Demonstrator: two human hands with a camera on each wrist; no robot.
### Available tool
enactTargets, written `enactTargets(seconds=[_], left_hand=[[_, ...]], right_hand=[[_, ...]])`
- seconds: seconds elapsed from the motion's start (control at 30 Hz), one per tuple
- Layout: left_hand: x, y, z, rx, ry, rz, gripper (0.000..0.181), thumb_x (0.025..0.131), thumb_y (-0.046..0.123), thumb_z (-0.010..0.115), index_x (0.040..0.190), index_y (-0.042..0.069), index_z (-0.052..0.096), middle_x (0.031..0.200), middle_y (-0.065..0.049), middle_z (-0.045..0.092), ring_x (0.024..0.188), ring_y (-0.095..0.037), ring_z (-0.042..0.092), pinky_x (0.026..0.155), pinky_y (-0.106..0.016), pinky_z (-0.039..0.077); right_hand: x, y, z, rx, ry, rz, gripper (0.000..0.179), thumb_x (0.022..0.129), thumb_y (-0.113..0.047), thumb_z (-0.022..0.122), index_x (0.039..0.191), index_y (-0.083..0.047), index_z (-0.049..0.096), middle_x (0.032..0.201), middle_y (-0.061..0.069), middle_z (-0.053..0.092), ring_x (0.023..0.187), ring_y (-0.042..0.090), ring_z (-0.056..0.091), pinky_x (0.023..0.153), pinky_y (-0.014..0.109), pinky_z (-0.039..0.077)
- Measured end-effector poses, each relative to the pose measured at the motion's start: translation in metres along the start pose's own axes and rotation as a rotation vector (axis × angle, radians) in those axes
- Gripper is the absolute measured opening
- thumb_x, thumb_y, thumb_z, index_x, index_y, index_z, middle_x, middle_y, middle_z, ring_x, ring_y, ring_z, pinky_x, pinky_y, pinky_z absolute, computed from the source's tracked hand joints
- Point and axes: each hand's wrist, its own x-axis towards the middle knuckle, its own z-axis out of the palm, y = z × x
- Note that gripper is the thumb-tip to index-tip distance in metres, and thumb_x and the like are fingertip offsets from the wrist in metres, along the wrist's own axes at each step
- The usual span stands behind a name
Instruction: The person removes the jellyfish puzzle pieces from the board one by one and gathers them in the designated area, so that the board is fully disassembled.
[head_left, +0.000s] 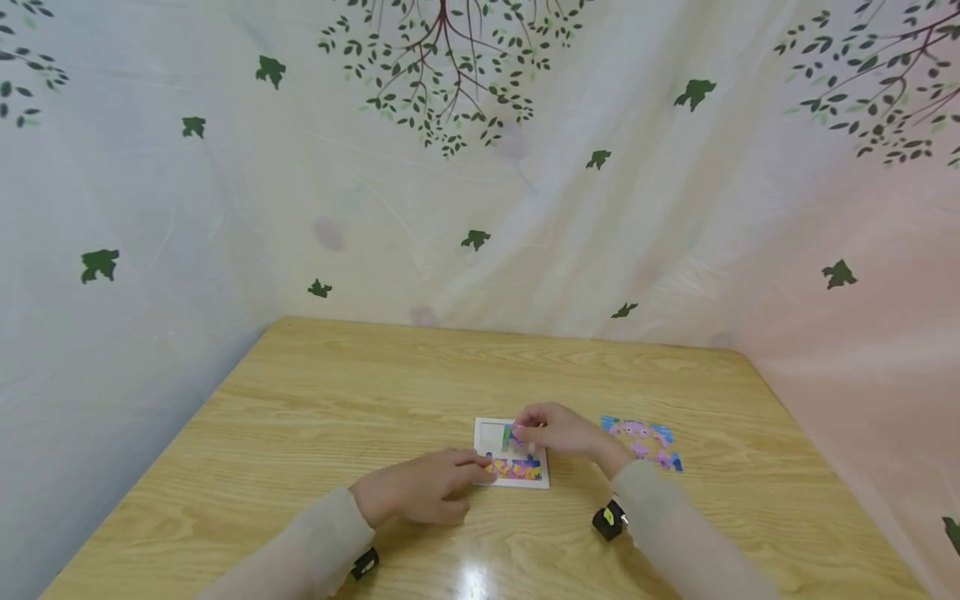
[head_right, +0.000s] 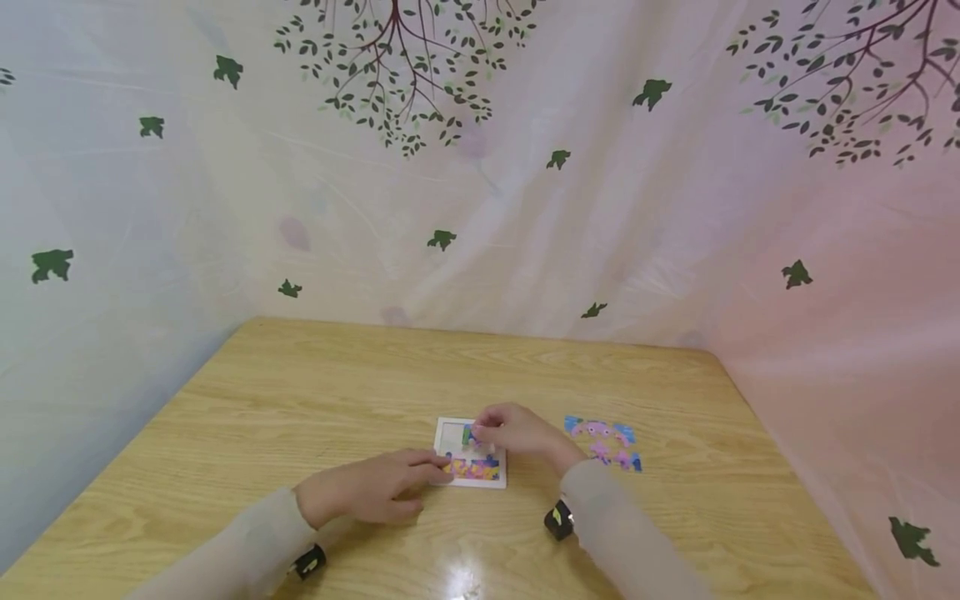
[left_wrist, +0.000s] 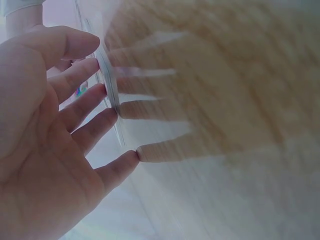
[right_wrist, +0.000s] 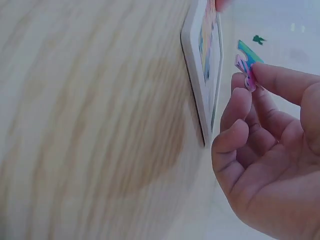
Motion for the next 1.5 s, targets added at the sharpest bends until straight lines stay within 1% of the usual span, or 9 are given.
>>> enactTargets(seconds=[0.1, 0.27, 0.47, 0.63, 0.73, 0.87, 1.03, 1.2, 1.5], left_hand=[[0.000, 0.000, 0.000, 0.002, -0.004, -0.016, 0.049, 0.098, 0.015, 0.061, 0.146, 0.011, 0.058, 0.155, -0.011, 0.050, 0.143, -0.030, 0.046, 0.118, -0.042, 0.039], [0.000, 0.001, 0.001, 0.005, 0.001, -0.014, 0.049, 0.098, 0.014, 0.061, 0.146, 0.011, 0.058, 0.155, -0.010, 0.050, 0.143, -0.029, 0.047, 0.118, -0.040, 0.039], [0.000, 0.000, 0.002, 0.019, 0.000, -0.009, 0.049, 0.098, 0.015, 0.062, 0.146, 0.011, 0.058, 0.155, -0.010, 0.050, 0.143, -0.029, 0.047, 0.118, -0.039, 0.039], [0.001, -0.002, 0.003, 0.035, 0.001, 0.005, 0.048, 0.100, 0.015, 0.063, 0.147, 0.010, 0.058, 0.156, -0.010, 0.049, 0.144, -0.029, 0.046, 0.119, -0.039, 0.039], [0.001, -0.002, 0.004, 0.039, 0.006, 0.019, 0.047, 0.101, 0.017, 0.063, 0.147, 0.009, 0.057, 0.155, -0.011, 0.050, 0.143, -0.030, 0.047, 0.119, -0.040, 0.039], [0.001, -0.001, 0.003, 0.042, 0.007, 0.017, 0.046, 0.102, 0.019, 0.063, 0.147, 0.010, 0.057, 0.155, -0.011, 0.050, 0.143, -0.030, 0.047, 0.119, -0.041, 0.039], [0.001, -0.001, 0.003, 0.047, 0.000, 0.005, 0.047, 0.102, 0.019, 0.064, 0.147, 0.011, 0.057, 0.155, -0.010, 0.050, 0.143, -0.030, 0.046, 0.119, -0.040, 0.038], [0.000, 0.000, 0.002, 0.050, 0.001, 0.005, 0.046, 0.102, 0.019, 0.064, 0.147, 0.010, 0.057, 0.156, -0.010, 0.050, 0.144, -0.030, 0.046, 0.119, -0.040, 0.038], [0.000, 0.001, 0.002, 0.056, 0.004, 0.005, 0.046, 0.102, 0.019, 0.064, 0.147, 0.010, 0.057, 0.156, -0.010, 0.050, 0.143, -0.029, 0.047, 0.119, -0.040, 0.038]], right_hand=[[-0.009, 0.006, -0.008, -0.021, 0.013, 0.005, 0.022, 0.104, -0.025, 0.062, 0.109, -0.005, 0.070, 0.095, 0.002, 0.066, 0.083, 0.016, 0.056, 0.071, 0.029, 0.048], [-0.024, 0.021, -0.022, -0.016, 0.011, -0.005, 0.019, 0.104, -0.022, 0.063, 0.107, -0.005, 0.070, 0.091, 0.001, 0.065, 0.080, 0.016, 0.053, 0.066, 0.026, 0.046], [-0.045, 0.035, -0.039, -0.029, 0.010, 0.006, 0.018, 0.104, -0.020, 0.063, 0.111, -0.005, 0.068, 0.093, 0.006, 0.068, 0.079, 0.017, 0.054, 0.064, 0.024, 0.046], [-0.062, 0.041, -0.051, -0.056, 0.032, 0.055, 0.018, 0.104, -0.023, 0.063, 0.110, -0.006, 0.067, 0.090, 0.005, 0.065, 0.063, 0.011, 0.047, 0.047, 0.019, 0.036], [-0.071, 0.045, -0.058, -0.052, 0.032, 0.073, 0.019, 0.105, -0.023, 0.062, 0.109, -0.005, 0.065, 0.090, 0.006, 0.064, 0.056, 0.007, 0.041, 0.043, 0.018, 0.032], [-0.079, 0.051, -0.064, -0.021, 0.021, 0.060, 0.019, 0.105, -0.019, 0.060, 0.109, 0.000, 0.064, 0.095, 0.009, 0.066, 0.059, 0.007, 0.044, 0.047, 0.018, 0.036], [-0.084, 0.057, -0.068, -0.035, 0.030, 0.070, 0.019, 0.104, -0.015, 0.062, 0.110, 0.003, 0.063, 0.099, 0.009, 0.069, 0.066, 0.011, 0.051, 0.053, 0.020, 0.043], [-0.089, 0.058, -0.069, -0.063, 0.046, 0.065, 0.018, 0.103, -0.012, 0.063, 0.111, 0.005, 0.063, 0.096, 0.009, 0.070, 0.070, 0.014, 0.055, 0.058, 0.023, 0.048], [-0.091, 0.058, -0.070, -0.104, 0.088, 0.074, 0.017, 0.100, -0.010, 0.067, 0.109, 0.005, 0.066, 0.093, 0.008, 0.067, 0.070, 0.015, 0.057, 0.057, 0.024, 0.051]])
